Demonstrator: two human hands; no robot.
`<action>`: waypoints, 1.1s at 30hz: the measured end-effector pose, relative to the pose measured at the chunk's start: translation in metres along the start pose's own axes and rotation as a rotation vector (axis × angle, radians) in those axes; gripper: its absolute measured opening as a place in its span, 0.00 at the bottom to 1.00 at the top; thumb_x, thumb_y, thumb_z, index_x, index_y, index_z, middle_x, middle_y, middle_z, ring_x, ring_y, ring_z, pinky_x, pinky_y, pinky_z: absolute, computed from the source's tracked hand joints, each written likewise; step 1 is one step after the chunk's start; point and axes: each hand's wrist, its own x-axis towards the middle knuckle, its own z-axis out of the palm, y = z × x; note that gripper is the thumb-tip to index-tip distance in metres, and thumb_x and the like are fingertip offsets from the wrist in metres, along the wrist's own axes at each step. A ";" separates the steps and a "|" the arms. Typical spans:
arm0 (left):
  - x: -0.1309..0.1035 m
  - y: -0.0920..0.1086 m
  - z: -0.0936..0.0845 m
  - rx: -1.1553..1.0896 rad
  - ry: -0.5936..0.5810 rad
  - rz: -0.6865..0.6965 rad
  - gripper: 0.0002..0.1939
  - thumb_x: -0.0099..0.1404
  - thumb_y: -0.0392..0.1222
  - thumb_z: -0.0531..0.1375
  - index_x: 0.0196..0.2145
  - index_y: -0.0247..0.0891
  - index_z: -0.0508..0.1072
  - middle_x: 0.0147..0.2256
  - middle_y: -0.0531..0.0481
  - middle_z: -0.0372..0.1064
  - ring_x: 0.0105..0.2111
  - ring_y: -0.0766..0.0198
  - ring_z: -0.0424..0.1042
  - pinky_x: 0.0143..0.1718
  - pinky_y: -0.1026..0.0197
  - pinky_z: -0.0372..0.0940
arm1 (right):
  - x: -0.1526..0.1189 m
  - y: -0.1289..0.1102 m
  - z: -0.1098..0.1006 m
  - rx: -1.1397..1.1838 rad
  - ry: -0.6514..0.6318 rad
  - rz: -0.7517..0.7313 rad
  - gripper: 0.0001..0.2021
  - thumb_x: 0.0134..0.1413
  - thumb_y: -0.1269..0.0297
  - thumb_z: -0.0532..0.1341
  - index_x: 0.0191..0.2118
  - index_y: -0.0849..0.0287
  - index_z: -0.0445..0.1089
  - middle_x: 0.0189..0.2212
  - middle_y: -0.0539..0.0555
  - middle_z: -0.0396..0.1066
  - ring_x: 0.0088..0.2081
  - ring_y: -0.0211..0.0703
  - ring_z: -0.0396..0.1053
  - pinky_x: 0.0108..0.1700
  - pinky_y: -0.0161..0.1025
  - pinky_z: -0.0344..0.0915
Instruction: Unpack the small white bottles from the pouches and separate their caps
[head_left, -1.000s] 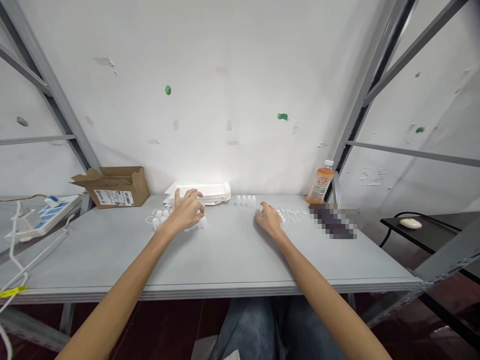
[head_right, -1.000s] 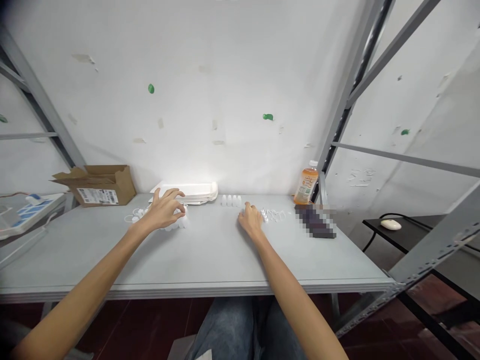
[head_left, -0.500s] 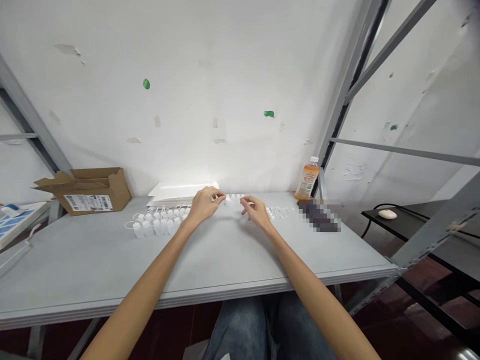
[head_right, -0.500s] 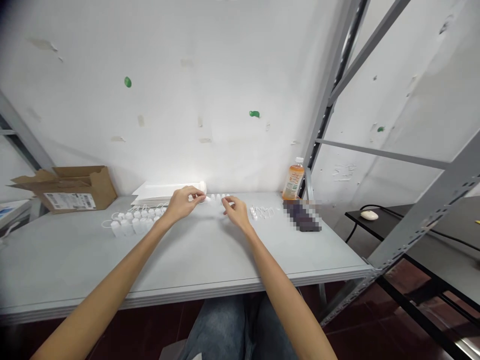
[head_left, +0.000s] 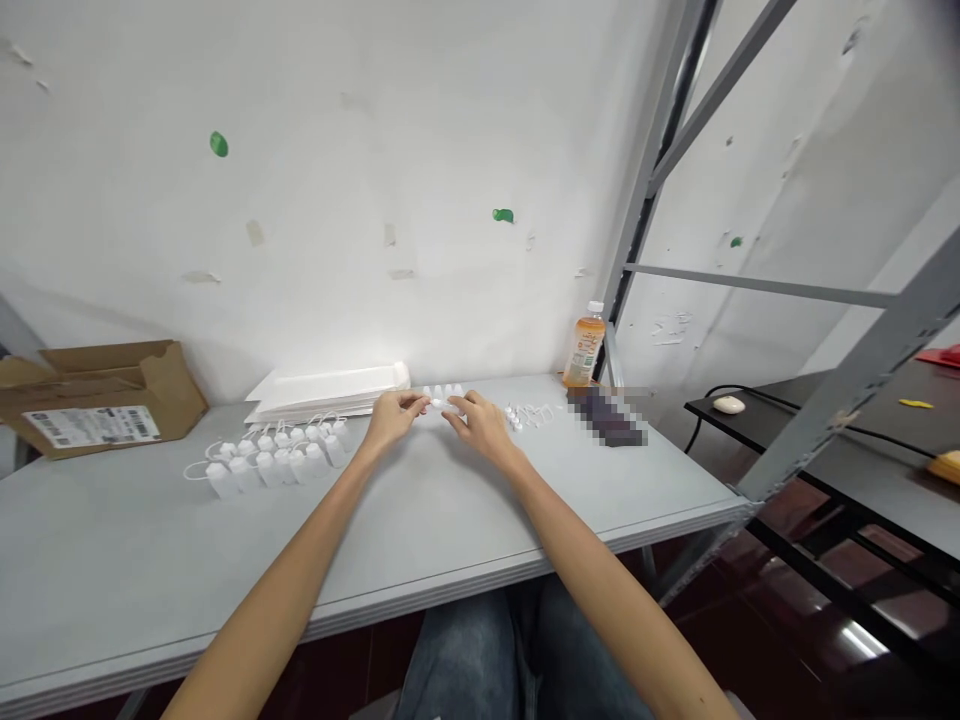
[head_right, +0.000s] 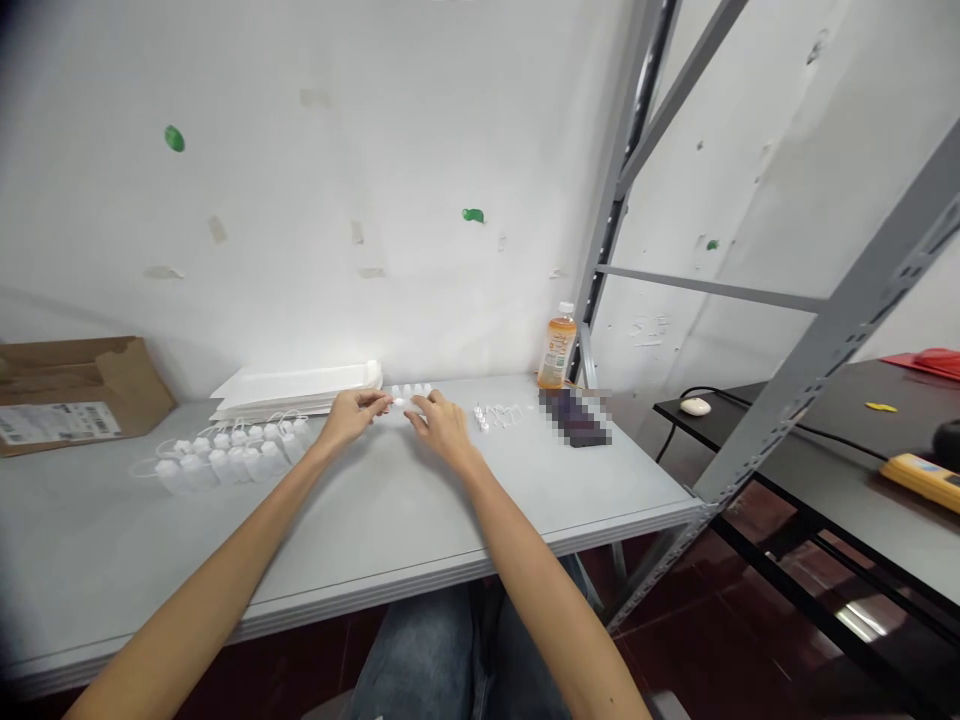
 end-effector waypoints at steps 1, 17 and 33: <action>0.001 -0.001 0.000 -0.018 0.005 -0.020 0.20 0.49 0.59 0.65 0.25 0.37 0.78 0.22 0.47 0.73 0.25 0.61 0.70 0.25 0.63 0.61 | -0.001 -0.002 0.000 -0.021 0.005 -0.002 0.16 0.66 0.55 0.56 0.54 0.51 0.72 0.43 0.55 0.71 0.36 0.40 0.71 0.35 0.34 0.58; -0.003 0.013 0.007 -0.382 0.203 -0.287 0.18 0.43 0.52 0.67 0.23 0.33 0.73 0.21 0.50 0.68 0.21 0.67 0.68 0.24 0.62 0.67 | -0.009 -0.020 -0.001 -0.084 0.079 -0.082 0.14 0.67 0.58 0.52 0.46 0.57 0.72 0.39 0.57 0.70 0.32 0.39 0.67 0.30 0.34 0.50; -0.018 0.028 0.018 -0.394 -0.113 -0.243 0.27 0.47 0.47 0.68 0.43 0.31 0.74 0.23 0.53 0.70 0.18 0.69 0.65 0.21 0.63 0.63 | -0.007 -0.010 0.001 0.154 0.105 0.091 0.16 0.68 0.57 0.50 0.50 0.56 0.70 0.37 0.54 0.75 0.35 0.42 0.70 0.34 0.34 0.55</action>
